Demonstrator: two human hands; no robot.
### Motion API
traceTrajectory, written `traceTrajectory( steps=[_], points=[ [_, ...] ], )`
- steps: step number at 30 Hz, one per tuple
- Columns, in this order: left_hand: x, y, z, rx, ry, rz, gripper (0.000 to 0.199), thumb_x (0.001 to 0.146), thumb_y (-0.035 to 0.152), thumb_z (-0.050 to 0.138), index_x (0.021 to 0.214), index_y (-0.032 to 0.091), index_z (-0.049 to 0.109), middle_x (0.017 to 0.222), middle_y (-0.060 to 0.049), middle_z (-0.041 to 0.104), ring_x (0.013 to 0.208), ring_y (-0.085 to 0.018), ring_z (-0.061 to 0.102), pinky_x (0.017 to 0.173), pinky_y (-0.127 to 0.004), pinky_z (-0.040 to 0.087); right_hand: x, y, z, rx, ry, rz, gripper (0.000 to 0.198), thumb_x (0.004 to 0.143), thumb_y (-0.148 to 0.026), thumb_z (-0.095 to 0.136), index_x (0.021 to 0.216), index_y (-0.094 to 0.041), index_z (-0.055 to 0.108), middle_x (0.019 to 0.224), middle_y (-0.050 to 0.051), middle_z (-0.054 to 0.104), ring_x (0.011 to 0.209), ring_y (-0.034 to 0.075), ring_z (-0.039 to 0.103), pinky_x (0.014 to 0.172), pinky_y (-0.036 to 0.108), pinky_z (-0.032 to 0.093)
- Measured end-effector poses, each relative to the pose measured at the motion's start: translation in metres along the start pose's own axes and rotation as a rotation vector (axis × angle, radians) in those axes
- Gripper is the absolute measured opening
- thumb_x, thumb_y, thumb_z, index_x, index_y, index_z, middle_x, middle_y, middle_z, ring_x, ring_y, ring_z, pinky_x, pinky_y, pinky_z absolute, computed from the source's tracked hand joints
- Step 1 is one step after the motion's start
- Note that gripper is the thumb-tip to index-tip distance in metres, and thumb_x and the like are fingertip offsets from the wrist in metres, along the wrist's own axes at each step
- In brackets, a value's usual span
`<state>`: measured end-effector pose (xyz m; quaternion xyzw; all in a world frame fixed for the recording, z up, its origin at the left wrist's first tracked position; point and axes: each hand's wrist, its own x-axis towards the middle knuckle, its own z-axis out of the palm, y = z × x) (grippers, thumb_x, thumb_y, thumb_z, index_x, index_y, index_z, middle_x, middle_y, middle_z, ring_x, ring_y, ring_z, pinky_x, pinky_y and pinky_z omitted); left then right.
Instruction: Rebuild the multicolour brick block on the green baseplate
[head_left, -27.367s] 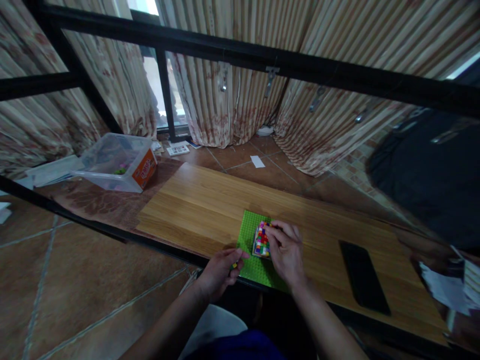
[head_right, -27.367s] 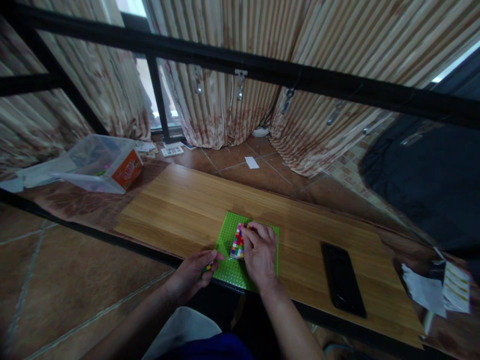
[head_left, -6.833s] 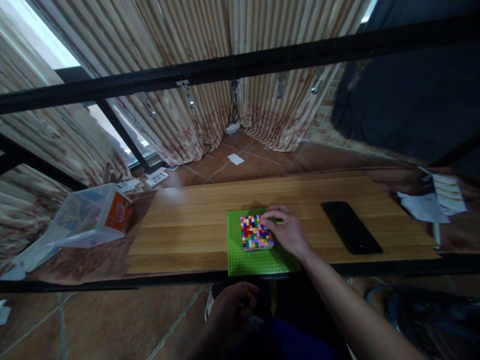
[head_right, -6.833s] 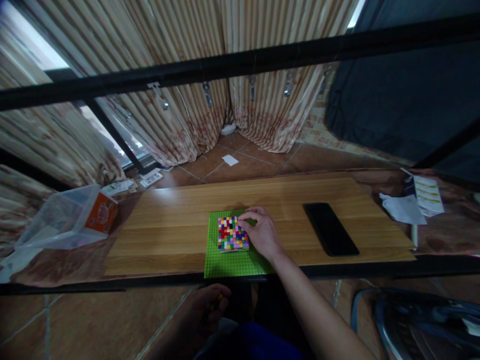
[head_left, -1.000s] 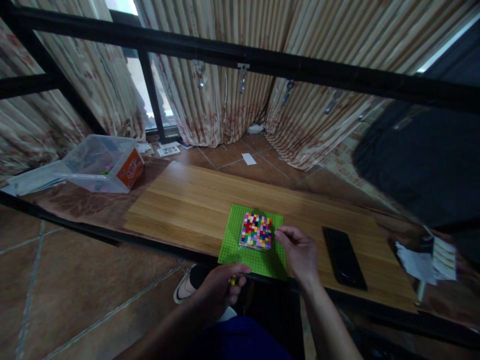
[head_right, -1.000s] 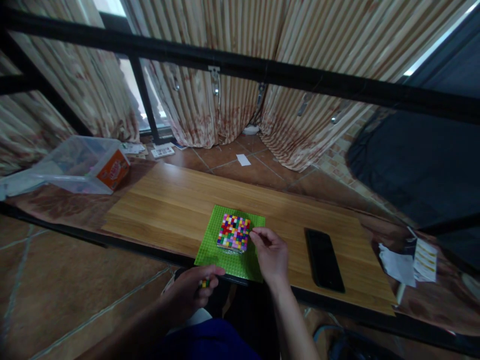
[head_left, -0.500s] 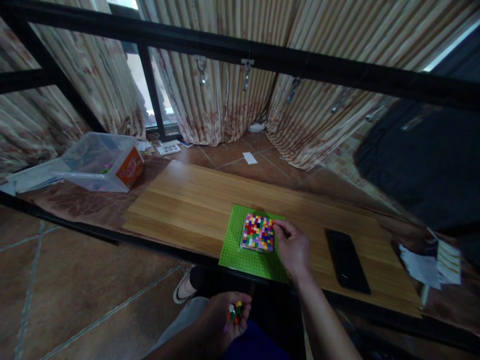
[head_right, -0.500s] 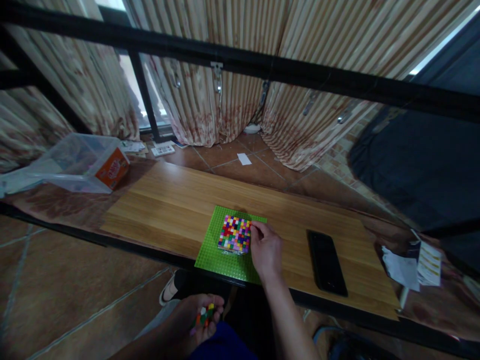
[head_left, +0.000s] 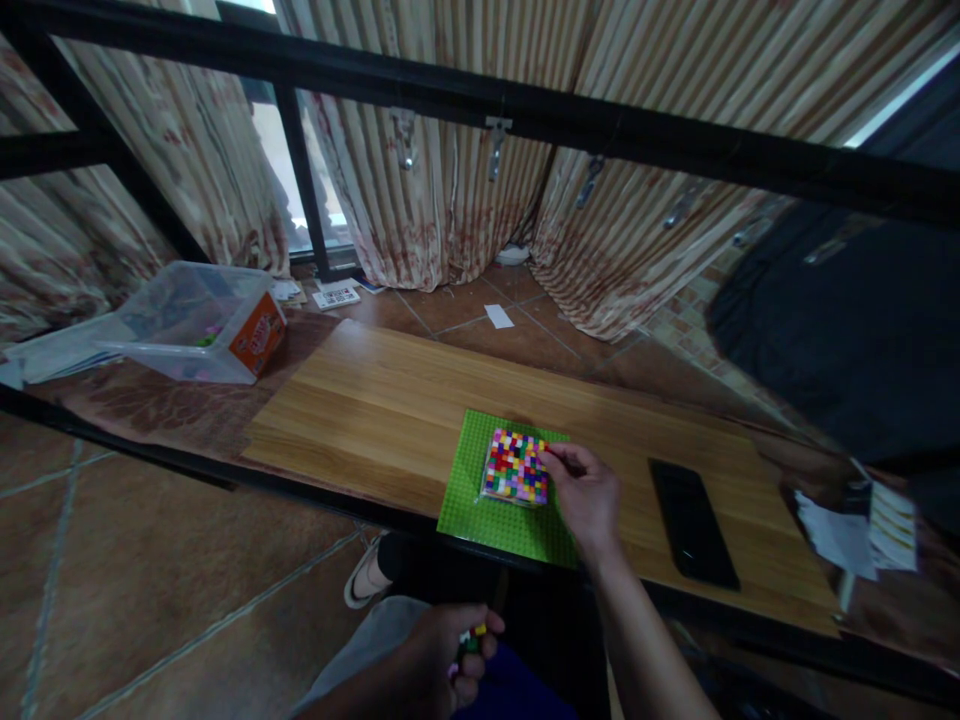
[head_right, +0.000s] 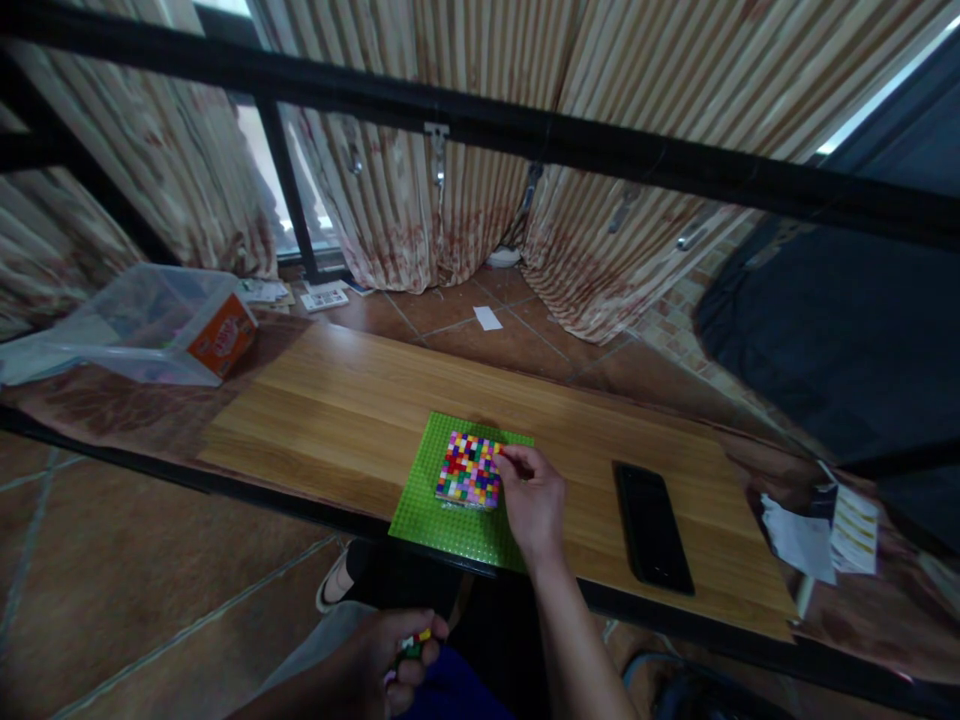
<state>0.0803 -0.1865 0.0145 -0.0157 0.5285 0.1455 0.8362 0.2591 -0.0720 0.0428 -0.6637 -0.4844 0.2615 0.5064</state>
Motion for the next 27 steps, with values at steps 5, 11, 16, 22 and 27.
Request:
traceTrajectory(
  steps=[5, 11, 16, 22, 27],
  points=[
    [0.002, 0.001, -0.001, 0.027, 0.011, 0.006, 0.017, 0.079, 0.025, 0.048, 0.078, 0.012, 0.058, 0.057, 0.001, 0.046, 0.040, -0.004, 0.027, 0.041, -0.018, 0.010, 0.000, 0.003, -0.004, 0.098, 0.021, 0.006, 0.027, 0.074, -0.041, 0.063, 0.084, -0.017, 0.069, 0.081, 0.005, 0.071, 0.076, 0.019, 0.064, 0.073, 0.033, 0.050],
    [0.004, -0.001, -0.003, 0.030, 0.007, 0.018, 0.018, 0.075, 0.029, 0.056, 0.078, 0.012, 0.059, 0.056, 0.001, 0.047, 0.040, -0.003, 0.028, 0.042, -0.018, 0.011, 0.006, 0.005, -0.004, 0.101, 0.039, 0.037, 0.027, 0.076, -0.041, 0.062, 0.087, -0.017, 0.069, 0.082, 0.004, 0.070, 0.077, 0.017, 0.063, 0.073, 0.032, 0.048],
    [0.005, -0.003, -0.003, 0.033, -0.003, 0.029, 0.020, 0.077, 0.031, 0.053, 0.078, 0.012, 0.058, 0.057, 0.001, 0.047, 0.039, -0.003, 0.027, 0.042, -0.018, 0.010, 0.012, 0.006, 0.004, 0.165, -0.024, 0.106, 0.031, 0.073, -0.045, 0.065, 0.087, -0.018, 0.070, 0.083, 0.004, 0.071, 0.075, 0.017, 0.063, 0.072, 0.031, 0.048],
    [0.003, -0.002, -0.003, 0.052, -0.013, 0.034, 0.022, 0.076, 0.033, 0.055, 0.078, 0.012, 0.059, 0.057, 0.000, 0.048, 0.039, -0.003, 0.028, 0.043, -0.018, 0.010, 0.016, 0.008, 0.005, 0.290, -0.057, 0.200, 0.031, 0.066, -0.045, 0.071, 0.081, -0.018, 0.072, 0.076, 0.003, 0.071, 0.068, 0.017, 0.062, 0.067, 0.031, 0.048],
    [0.004, 0.001, -0.002, 0.048, -0.064, 0.029, 0.021, 0.077, 0.033, 0.055, 0.078, 0.012, 0.059, 0.058, 0.001, 0.047, 0.040, -0.003, 0.028, 0.042, -0.018, 0.011, 0.018, 0.008, 0.004, 0.264, -0.092, 0.168, 0.027, 0.066, -0.043, 0.071, 0.077, -0.018, 0.072, 0.073, 0.002, 0.070, 0.065, 0.015, 0.061, 0.065, 0.029, 0.048]
  ],
)
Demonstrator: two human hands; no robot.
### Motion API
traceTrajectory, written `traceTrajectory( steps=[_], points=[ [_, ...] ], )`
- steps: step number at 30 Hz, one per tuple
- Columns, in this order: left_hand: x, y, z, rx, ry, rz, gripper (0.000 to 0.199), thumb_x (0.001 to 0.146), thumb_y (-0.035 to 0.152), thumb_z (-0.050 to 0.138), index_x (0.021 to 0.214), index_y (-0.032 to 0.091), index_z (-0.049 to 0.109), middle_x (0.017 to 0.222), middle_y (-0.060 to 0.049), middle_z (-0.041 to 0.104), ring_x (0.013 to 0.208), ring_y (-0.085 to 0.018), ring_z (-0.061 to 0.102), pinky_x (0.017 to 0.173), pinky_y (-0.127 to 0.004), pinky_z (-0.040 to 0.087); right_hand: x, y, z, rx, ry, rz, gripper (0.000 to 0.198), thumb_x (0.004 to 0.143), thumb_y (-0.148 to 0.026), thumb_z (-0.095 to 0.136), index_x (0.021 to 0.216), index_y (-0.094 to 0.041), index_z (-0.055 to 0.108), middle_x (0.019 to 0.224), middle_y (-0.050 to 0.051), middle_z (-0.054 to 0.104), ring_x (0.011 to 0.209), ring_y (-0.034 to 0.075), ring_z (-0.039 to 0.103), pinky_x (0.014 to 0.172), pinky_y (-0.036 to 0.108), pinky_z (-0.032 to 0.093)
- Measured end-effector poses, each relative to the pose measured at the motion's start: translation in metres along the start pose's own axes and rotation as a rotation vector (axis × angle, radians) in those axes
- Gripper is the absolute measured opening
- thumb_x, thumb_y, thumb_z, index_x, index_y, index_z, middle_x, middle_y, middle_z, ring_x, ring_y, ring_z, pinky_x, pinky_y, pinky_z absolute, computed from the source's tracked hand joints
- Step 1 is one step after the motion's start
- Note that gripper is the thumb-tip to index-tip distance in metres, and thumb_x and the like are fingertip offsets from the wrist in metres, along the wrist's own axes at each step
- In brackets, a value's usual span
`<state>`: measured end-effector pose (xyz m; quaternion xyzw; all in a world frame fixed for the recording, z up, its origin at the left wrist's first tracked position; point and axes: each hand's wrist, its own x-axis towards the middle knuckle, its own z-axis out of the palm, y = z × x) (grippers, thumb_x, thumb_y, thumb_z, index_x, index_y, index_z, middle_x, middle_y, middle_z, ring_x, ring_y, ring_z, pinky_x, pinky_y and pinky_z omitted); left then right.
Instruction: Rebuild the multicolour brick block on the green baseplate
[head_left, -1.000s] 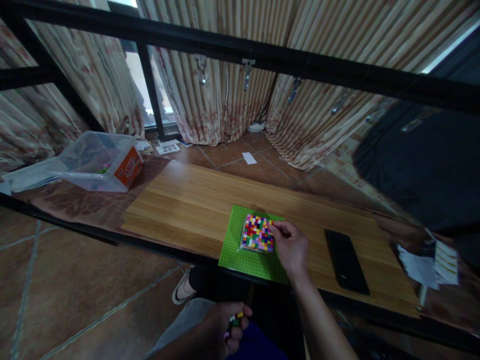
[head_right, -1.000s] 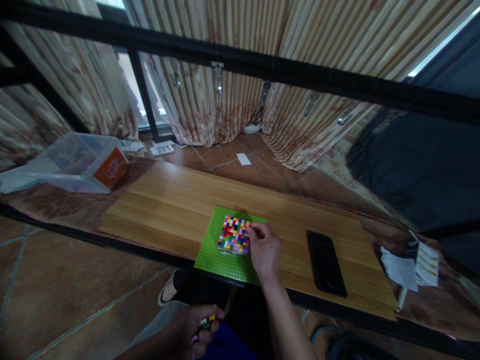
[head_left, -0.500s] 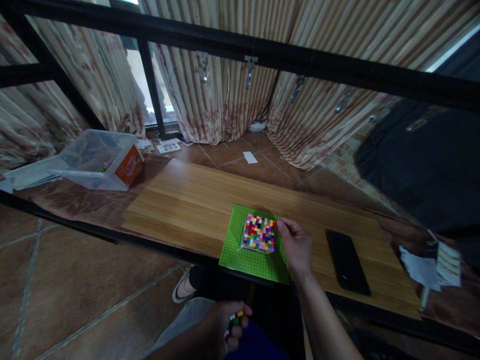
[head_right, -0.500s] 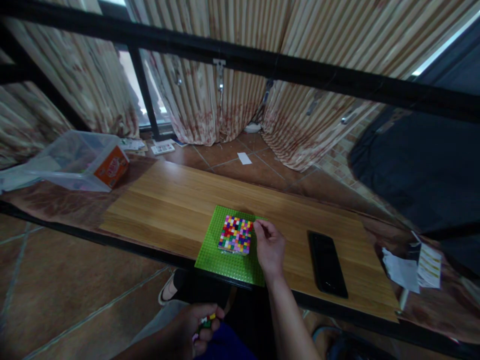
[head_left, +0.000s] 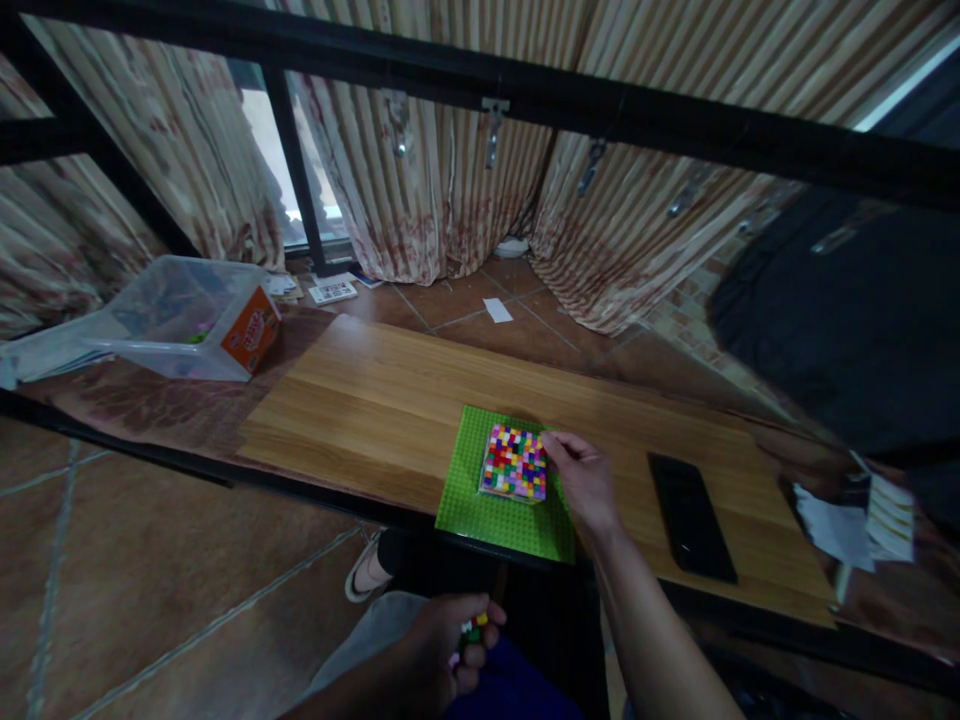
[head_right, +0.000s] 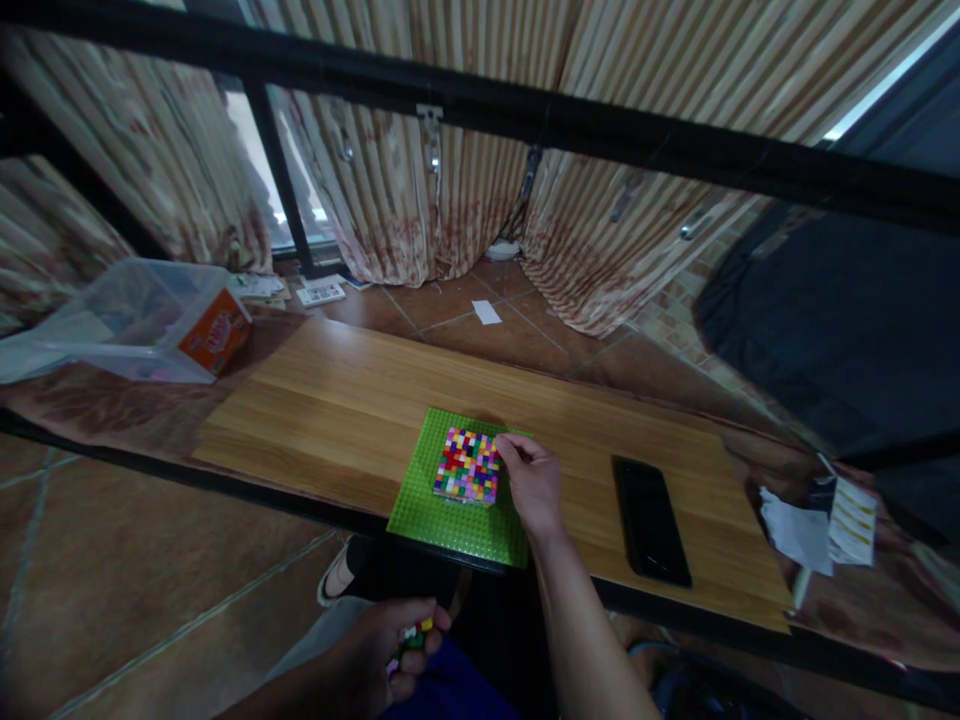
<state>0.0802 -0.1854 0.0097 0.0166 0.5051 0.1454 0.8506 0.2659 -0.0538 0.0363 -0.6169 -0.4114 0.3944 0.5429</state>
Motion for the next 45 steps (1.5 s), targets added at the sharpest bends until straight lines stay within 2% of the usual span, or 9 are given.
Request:
traceTrajectory(
  steps=[6, 9, 12, 19, 25, 30, 35, 39, 45],
  points=[
    [-0.012, 0.019, 0.014, -0.104, -0.152, 0.068, 0.023, 0.079, 0.035, 0.056, 0.081, 0.012, 0.059, 0.065, -0.001, 0.053, 0.047, -0.005, 0.043, 0.046, -0.018, 0.027, 0.000, 0.001, -0.001, -0.042, -0.016, -0.048, 0.030, 0.069, -0.045, 0.068, 0.081, -0.017, 0.071, 0.078, 0.003, 0.071, 0.071, 0.017, 0.062, 0.069, 0.031, 0.049],
    [-0.024, 0.033, 0.022, -0.208, -0.238, 0.185, 0.021, 0.080, 0.027, 0.056, 0.090, 0.009, 0.061, 0.080, -0.008, 0.062, 0.066, -0.011, 0.057, 0.066, -0.022, 0.042, -0.010, -0.006, -0.004, -0.110, 0.059, -0.145, 0.033, 0.076, -0.045, 0.062, 0.093, -0.018, 0.069, 0.089, 0.005, 0.070, 0.080, 0.017, 0.063, 0.075, 0.033, 0.049],
    [-0.036, 0.045, 0.024, -0.257, -0.335, 0.258, 0.031, 0.083, 0.029, 0.053, 0.103, 0.007, 0.061, 0.102, -0.015, 0.063, 0.087, -0.018, 0.061, 0.086, -0.031, 0.042, -0.033, -0.021, -0.007, -0.252, 0.102, -0.273, 0.028, 0.083, -0.041, 0.056, 0.096, -0.020, 0.069, 0.093, 0.005, 0.069, 0.084, 0.018, 0.063, 0.078, 0.033, 0.048],
    [-0.043, 0.055, 0.024, -0.218, -0.454, 0.313, 0.041, 0.088, 0.040, 0.044, 0.110, 0.010, 0.059, 0.111, -0.014, 0.062, 0.105, -0.022, 0.056, 0.095, -0.036, 0.039, -0.099, -0.049, -0.009, -0.504, -0.415, -0.484, 0.021, 0.088, -0.027, 0.052, 0.101, -0.027, 0.068, 0.108, 0.006, 0.061, 0.103, 0.021, 0.057, 0.088, 0.038, 0.048],
    [-0.044, 0.052, 0.029, -0.244, -0.532, 0.360, 0.036, 0.092, 0.034, 0.037, 0.111, 0.013, 0.059, 0.103, -0.010, 0.063, 0.099, -0.018, 0.057, 0.092, -0.036, 0.041, -0.109, -0.044, -0.004, -0.623, -0.504, -0.534, 0.026, 0.090, -0.022, 0.049, 0.108, -0.031, 0.064, 0.115, 0.005, 0.057, 0.109, 0.023, 0.052, 0.090, 0.043, 0.048],
    [-0.042, 0.049, 0.030, -0.336, -0.450, 0.363, 0.021, 0.088, 0.024, 0.047, 0.095, 0.012, 0.062, 0.087, -0.005, 0.062, 0.081, -0.012, 0.057, 0.085, -0.029, 0.043, -0.112, -0.039, -0.001, -0.622, -0.506, -0.559, 0.023, 0.091, -0.021, 0.046, 0.104, -0.028, 0.063, 0.115, 0.006, 0.056, 0.112, 0.023, 0.050, 0.092, 0.044, 0.046],
    [-0.041, 0.046, 0.033, -0.125, -0.257, 0.412, 0.017, 0.078, 0.029, 0.060, 0.086, 0.013, 0.062, 0.078, -0.004, 0.059, 0.073, -0.013, 0.056, 0.068, -0.026, 0.043, -0.114, -0.038, -0.001, -0.627, -0.512, -0.517, 0.020, 0.091, -0.018, 0.043, 0.094, -0.025, 0.062, 0.114, 0.007, 0.056, 0.110, 0.023, 0.051, 0.089, 0.041, 0.046],
    [-0.034, 0.047, 0.028, 0.150, -0.090, 0.522, 0.029, 0.073, 0.040, 0.064, 0.071, 0.012, 0.058, 0.061, 0.000, 0.051, 0.052, -0.007, 0.042, 0.044, -0.019, 0.022, -0.113, -0.039, -0.002, -0.603, -0.527, -0.461, 0.019, 0.092, -0.019, 0.044, 0.086, -0.024, 0.061, 0.098, 0.004, 0.060, 0.094, 0.019, 0.057, 0.080, 0.033, 0.048],
    [-0.027, 0.048, 0.022, 0.207, -0.146, 0.526, 0.032, 0.069, 0.043, 0.067, 0.069, 0.013, 0.053, 0.059, 0.004, 0.045, 0.043, -0.002, 0.027, 0.042, -0.020, 0.010, -0.122, -0.033, -0.002, -0.485, -0.427, -0.292, 0.015, 0.091, -0.025, 0.049, 0.098, -0.024, 0.062, 0.086, 0.000, 0.063, 0.080, 0.014, 0.061, 0.070, 0.024, 0.048]
  ],
)
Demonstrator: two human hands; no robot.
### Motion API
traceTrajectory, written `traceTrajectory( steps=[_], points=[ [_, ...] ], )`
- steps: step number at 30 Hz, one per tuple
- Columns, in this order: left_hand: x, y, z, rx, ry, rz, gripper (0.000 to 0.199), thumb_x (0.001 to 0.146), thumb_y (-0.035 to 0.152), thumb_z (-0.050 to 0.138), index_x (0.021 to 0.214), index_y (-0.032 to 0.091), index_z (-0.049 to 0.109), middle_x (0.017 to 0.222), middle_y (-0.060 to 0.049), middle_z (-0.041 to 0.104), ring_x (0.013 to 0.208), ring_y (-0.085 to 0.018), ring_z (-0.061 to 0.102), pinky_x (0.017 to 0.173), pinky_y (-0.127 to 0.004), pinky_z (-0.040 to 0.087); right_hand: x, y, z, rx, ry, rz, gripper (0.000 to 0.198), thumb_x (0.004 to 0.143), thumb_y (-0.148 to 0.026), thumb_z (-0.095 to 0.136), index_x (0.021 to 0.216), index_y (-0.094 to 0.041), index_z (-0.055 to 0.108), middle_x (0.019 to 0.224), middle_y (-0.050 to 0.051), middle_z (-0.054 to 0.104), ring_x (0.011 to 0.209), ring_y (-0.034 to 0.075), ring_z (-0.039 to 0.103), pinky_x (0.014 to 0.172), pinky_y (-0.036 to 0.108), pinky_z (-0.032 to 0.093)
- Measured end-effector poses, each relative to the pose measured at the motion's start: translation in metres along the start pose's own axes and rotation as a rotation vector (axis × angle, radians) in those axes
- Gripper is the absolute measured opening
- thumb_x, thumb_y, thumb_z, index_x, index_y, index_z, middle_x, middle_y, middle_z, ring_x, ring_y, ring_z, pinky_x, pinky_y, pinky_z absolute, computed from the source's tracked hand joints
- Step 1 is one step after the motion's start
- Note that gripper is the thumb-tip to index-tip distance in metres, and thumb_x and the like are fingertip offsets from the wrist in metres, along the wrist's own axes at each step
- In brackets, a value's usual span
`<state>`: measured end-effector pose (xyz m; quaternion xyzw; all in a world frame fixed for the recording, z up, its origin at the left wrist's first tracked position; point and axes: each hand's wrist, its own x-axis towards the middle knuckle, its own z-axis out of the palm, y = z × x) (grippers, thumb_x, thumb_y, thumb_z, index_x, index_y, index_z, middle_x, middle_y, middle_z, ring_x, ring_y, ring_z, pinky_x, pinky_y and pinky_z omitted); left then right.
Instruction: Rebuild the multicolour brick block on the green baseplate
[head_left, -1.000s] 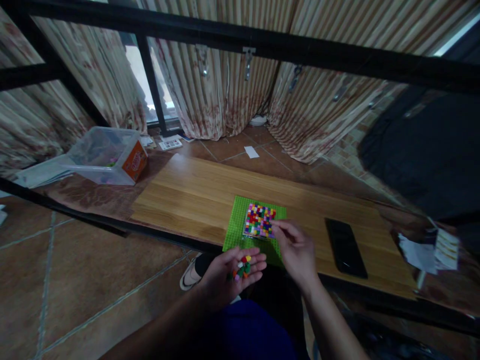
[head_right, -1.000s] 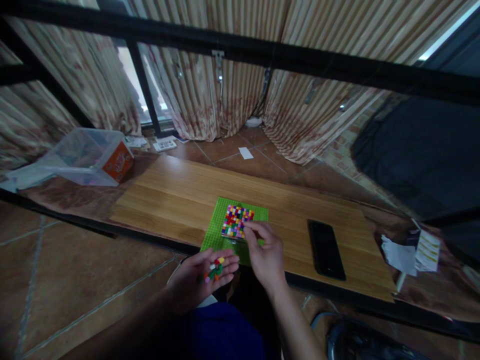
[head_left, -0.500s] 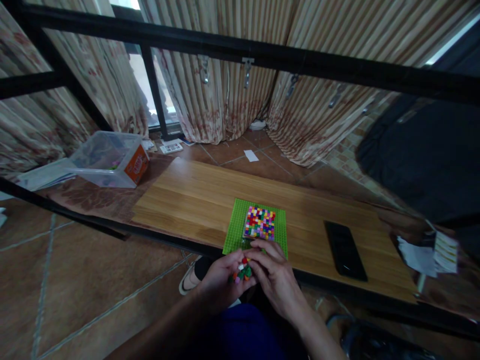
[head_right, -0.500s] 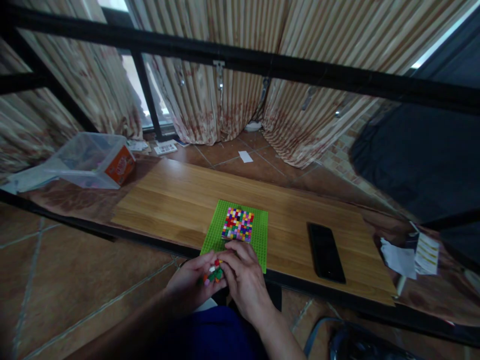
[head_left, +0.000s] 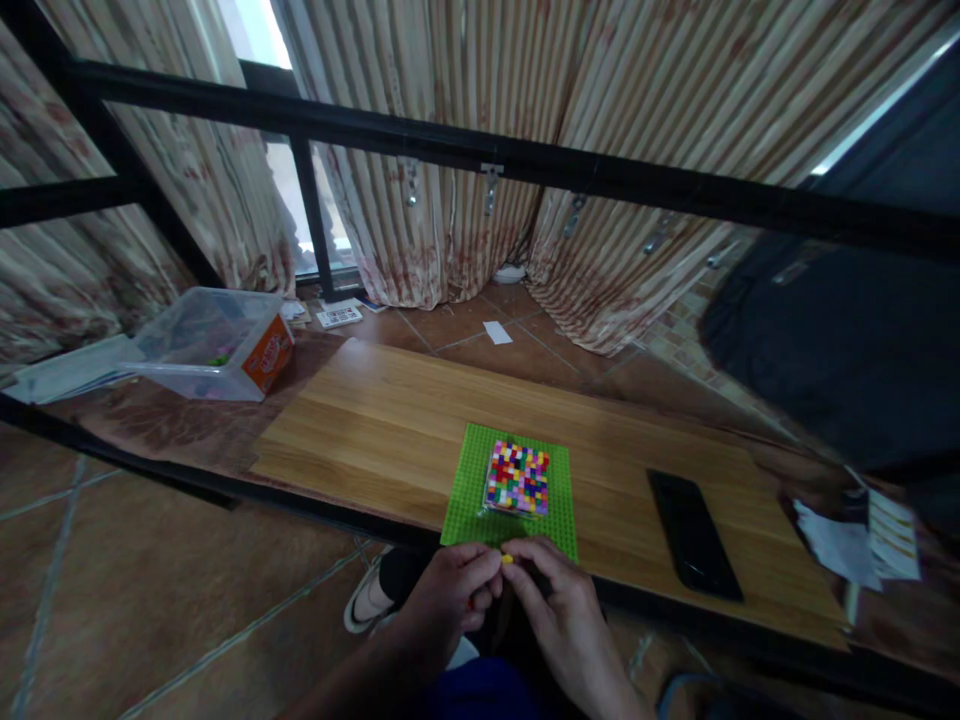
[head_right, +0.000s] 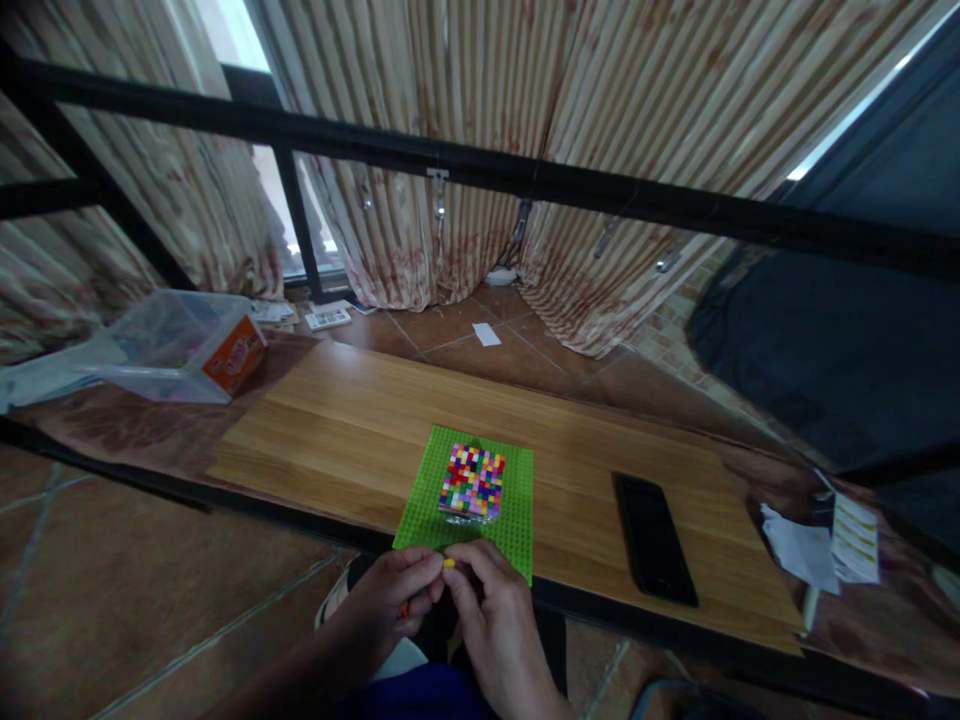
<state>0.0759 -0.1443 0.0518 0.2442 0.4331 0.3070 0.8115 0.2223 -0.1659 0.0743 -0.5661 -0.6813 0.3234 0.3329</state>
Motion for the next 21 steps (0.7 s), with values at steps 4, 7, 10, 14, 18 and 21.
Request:
traceTrajectory(
  steps=[4, 7, 10, 14, 18, 21],
  points=[
    [0.002, -0.001, 0.004, -0.106, -0.004, -0.031, 0.032, 0.068, 0.040, 0.069, 0.069, 0.013, 0.052, 0.058, 0.005, 0.042, 0.044, -0.001, 0.025, 0.041, -0.019, 0.008, -0.005, 0.004, 0.011, 0.001, 0.120, -0.021, 0.015, 0.091, -0.024, 0.050, 0.095, -0.023, 0.065, 0.084, 0.001, 0.064, 0.077, 0.013, 0.062, 0.068, 0.023, 0.048],
    [0.006, 0.000, 0.008, -0.236, 0.021, -0.022, 0.031, 0.066, 0.036, 0.072, 0.069, 0.012, 0.052, 0.060, 0.005, 0.041, 0.044, -0.001, 0.024, 0.040, -0.018, 0.008, -0.005, 0.006, 0.019, -0.063, 0.249, -0.078, 0.015, 0.090, -0.022, 0.050, 0.094, -0.022, 0.065, 0.088, 0.003, 0.065, 0.081, 0.014, 0.063, 0.072, 0.025, 0.049],
    [0.008, 0.005, 0.010, -0.332, 0.042, -0.016, 0.027, 0.067, 0.032, 0.072, 0.073, 0.011, 0.055, 0.063, 0.004, 0.044, 0.045, 0.000, 0.026, 0.039, -0.016, 0.010, 0.005, 0.009, 0.017, -0.113, 0.306, -0.114, 0.016, 0.090, -0.023, 0.051, 0.097, -0.022, 0.065, 0.092, 0.004, 0.066, 0.085, 0.016, 0.063, 0.077, 0.028, 0.051],
    [0.008, 0.008, 0.008, -0.360, 0.084, -0.058, 0.020, 0.073, 0.026, 0.066, 0.080, 0.010, 0.058, 0.067, 0.002, 0.045, 0.045, 0.000, 0.029, 0.039, -0.014, 0.012, 0.032, 0.015, -0.003, -0.175, 0.356, -0.118, 0.022, 0.091, -0.028, 0.048, 0.099, -0.021, 0.066, 0.097, 0.006, 0.066, 0.090, 0.018, 0.063, 0.081, 0.031, 0.051],
    [0.009, 0.002, 0.000, -0.357, 0.112, -0.120, 0.016, 0.075, 0.024, 0.062, 0.078, 0.009, 0.057, 0.069, 0.000, 0.047, 0.046, 0.000, 0.031, 0.038, -0.013, 0.013, 0.064, 0.020, -0.024, -0.309, 0.330, -0.108, 0.028, 0.092, -0.030, 0.043, 0.099, -0.019, 0.068, 0.097, 0.008, 0.066, 0.089, 0.020, 0.062, 0.080, 0.034, 0.050],
    [0.011, -0.005, -0.006, -0.361, 0.137, -0.159, 0.017, 0.077, 0.025, 0.062, 0.078, 0.009, 0.058, 0.067, 0.000, 0.047, 0.045, 0.000, 0.030, 0.038, -0.013, 0.012, 0.080, 0.024, -0.029, -0.413, 0.259, -0.143, 0.027, 0.091, -0.030, 0.044, 0.096, -0.020, 0.069, 0.095, 0.007, 0.065, 0.088, 0.021, 0.060, 0.080, 0.035, 0.048]
  ],
)
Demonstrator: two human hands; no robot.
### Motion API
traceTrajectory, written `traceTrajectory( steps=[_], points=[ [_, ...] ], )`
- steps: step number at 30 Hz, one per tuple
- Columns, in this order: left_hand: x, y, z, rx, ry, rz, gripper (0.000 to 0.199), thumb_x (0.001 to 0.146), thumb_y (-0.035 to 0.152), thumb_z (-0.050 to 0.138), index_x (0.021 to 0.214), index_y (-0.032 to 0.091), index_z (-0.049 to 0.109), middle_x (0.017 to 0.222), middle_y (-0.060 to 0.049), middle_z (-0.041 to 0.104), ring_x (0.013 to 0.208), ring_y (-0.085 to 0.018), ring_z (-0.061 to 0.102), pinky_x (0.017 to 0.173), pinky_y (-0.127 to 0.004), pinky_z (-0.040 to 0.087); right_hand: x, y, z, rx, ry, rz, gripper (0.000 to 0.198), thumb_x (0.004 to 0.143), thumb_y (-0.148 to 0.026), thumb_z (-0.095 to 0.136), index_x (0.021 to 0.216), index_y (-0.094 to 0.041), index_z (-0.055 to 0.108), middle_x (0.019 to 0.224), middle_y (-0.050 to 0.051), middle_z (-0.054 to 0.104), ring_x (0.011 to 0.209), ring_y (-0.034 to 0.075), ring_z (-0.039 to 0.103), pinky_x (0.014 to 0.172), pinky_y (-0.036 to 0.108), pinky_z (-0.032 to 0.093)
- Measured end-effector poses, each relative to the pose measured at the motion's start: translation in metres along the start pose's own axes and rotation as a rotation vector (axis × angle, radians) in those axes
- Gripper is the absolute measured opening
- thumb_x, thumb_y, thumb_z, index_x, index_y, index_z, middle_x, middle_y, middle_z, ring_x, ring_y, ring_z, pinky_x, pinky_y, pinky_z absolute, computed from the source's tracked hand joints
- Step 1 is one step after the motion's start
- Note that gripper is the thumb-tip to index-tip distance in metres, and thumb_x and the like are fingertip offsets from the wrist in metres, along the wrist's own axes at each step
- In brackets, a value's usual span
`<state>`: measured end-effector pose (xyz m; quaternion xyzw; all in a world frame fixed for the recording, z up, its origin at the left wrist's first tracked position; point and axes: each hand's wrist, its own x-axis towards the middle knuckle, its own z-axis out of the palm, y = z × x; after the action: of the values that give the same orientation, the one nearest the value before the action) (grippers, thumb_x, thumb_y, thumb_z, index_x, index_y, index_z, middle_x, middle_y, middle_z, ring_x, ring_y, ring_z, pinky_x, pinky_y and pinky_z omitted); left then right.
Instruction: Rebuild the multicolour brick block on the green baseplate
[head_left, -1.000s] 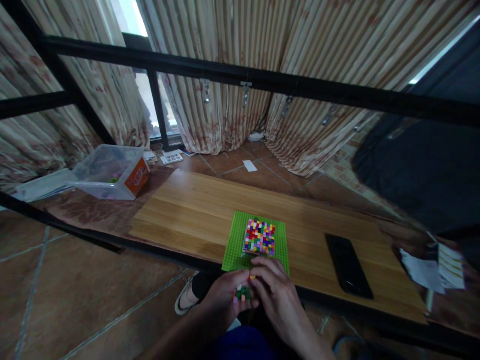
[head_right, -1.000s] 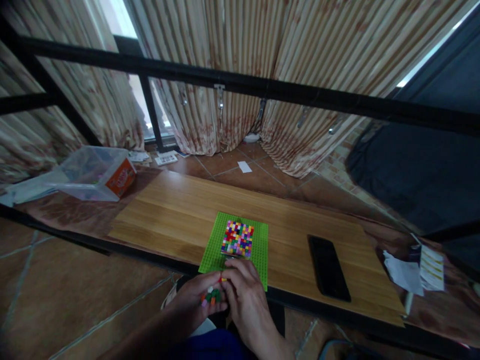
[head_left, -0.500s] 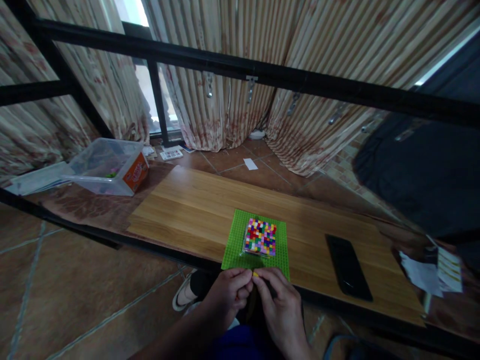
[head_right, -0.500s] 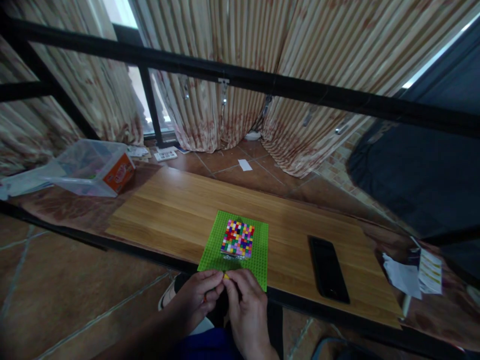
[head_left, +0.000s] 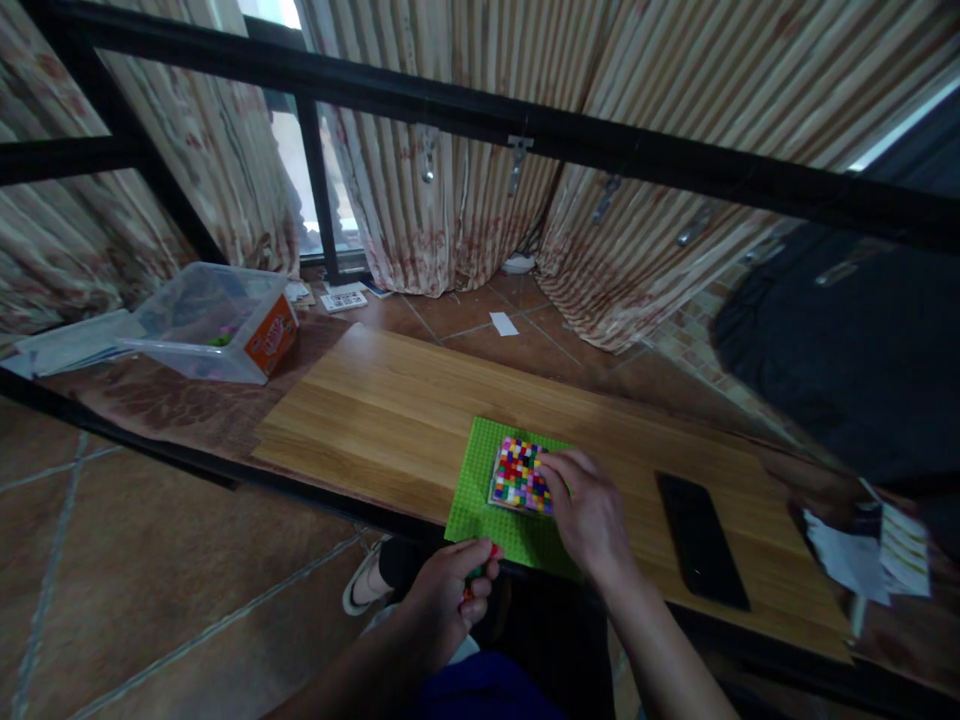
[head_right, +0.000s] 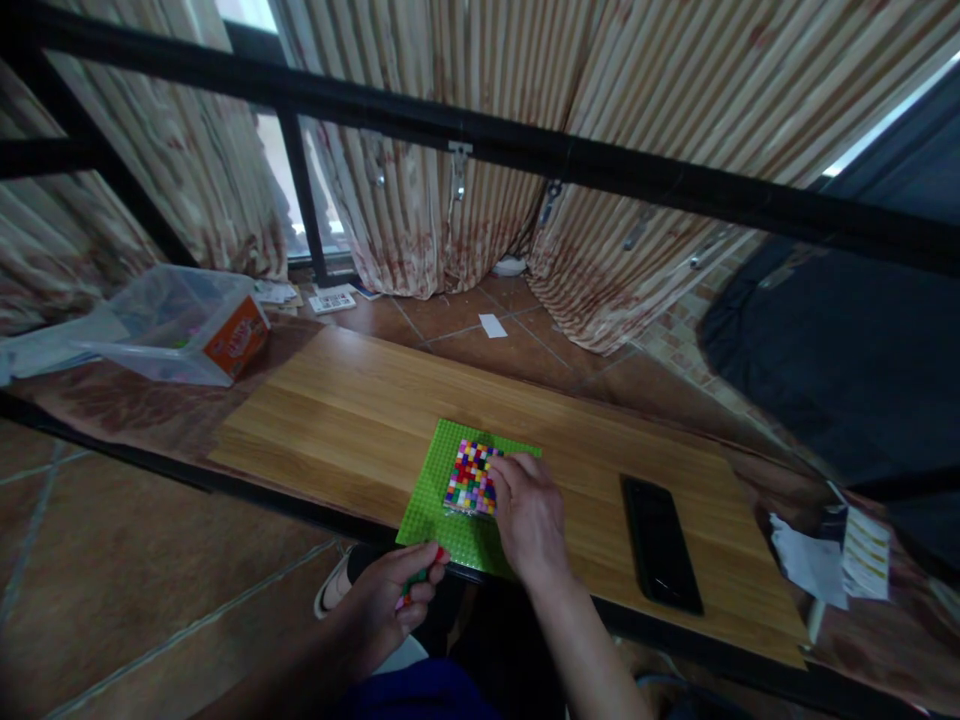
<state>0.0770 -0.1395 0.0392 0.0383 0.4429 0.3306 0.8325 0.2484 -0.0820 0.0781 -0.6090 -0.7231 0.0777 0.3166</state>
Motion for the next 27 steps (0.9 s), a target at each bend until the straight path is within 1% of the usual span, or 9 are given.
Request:
traceTrajectory(
  steps=[3, 7, 13, 18, 21, 27],
  points=[
    [0.002, -0.002, -0.005, 0.004, 0.011, -0.008, 0.019, 0.077, 0.027, 0.062, 0.080, 0.009, 0.058, 0.067, 0.000, 0.047, 0.045, 0.000, 0.031, 0.038, -0.013, 0.012, 0.008, 0.003, 0.005, -0.047, -0.043, -0.054, 0.024, 0.090, -0.030, 0.048, 0.089, -0.020, 0.070, 0.093, 0.006, 0.063, 0.087, 0.020, 0.058, 0.078, 0.034, 0.047],
    [0.002, -0.002, -0.008, 0.030, -0.024, -0.011, 0.022, 0.076, 0.030, 0.064, 0.079, 0.008, 0.059, 0.067, 0.001, 0.047, 0.044, 0.000, 0.030, 0.038, -0.014, 0.011, 0.014, 0.003, 0.007, -0.081, -0.071, -0.081, 0.021, 0.088, -0.029, 0.051, 0.082, -0.020, 0.069, 0.089, 0.005, 0.062, 0.084, 0.020, 0.056, 0.076, 0.033, 0.046],
    [0.001, -0.001, -0.009, 0.046, -0.058, -0.010, 0.025, 0.074, 0.033, 0.066, 0.079, 0.009, 0.060, 0.068, 0.001, 0.047, 0.044, 0.000, 0.030, 0.038, -0.014, 0.011, 0.021, 0.003, 0.006, -0.078, -0.077, -0.082, 0.018, 0.087, -0.028, 0.053, 0.080, -0.020, 0.068, 0.086, 0.005, 0.061, 0.081, 0.019, 0.056, 0.074, 0.032, 0.045],
    [0.000, -0.001, -0.010, 0.056, -0.054, -0.021, 0.025, 0.074, 0.033, 0.066, 0.081, 0.009, 0.060, 0.068, 0.000, 0.048, 0.045, 0.000, 0.030, 0.039, -0.015, 0.011, 0.019, 0.004, 0.009, -0.056, -0.037, -0.047, 0.018, 0.087, -0.030, 0.054, 0.079, -0.021, 0.068, 0.084, 0.003, 0.061, 0.080, 0.017, 0.056, 0.073, 0.030, 0.045],
    [0.000, -0.001, -0.010, 0.053, -0.047, -0.026, 0.026, 0.073, 0.033, 0.066, 0.081, 0.009, 0.060, 0.068, 0.000, 0.048, 0.045, -0.001, 0.031, 0.039, -0.015, 0.010, 0.014, 0.007, 0.013, -0.076, -0.024, -0.061, 0.020, 0.088, -0.030, 0.052, 0.083, -0.021, 0.069, 0.087, 0.004, 0.062, 0.082, 0.018, 0.056, 0.076, 0.031, 0.046],
    [0.000, 0.000, -0.009, 0.046, -0.038, -0.030, 0.027, 0.071, 0.034, 0.068, 0.079, 0.010, 0.060, 0.066, 0.000, 0.048, 0.046, -0.001, 0.031, 0.039, -0.016, 0.010, -0.001, 0.010, 0.020, -0.158, 0.006, -0.115, 0.026, 0.090, -0.026, 0.045, 0.100, -0.019, 0.068, 0.100, 0.008, 0.063, 0.092, 0.021, 0.055, 0.082, 0.035, 0.047]
  ],
)
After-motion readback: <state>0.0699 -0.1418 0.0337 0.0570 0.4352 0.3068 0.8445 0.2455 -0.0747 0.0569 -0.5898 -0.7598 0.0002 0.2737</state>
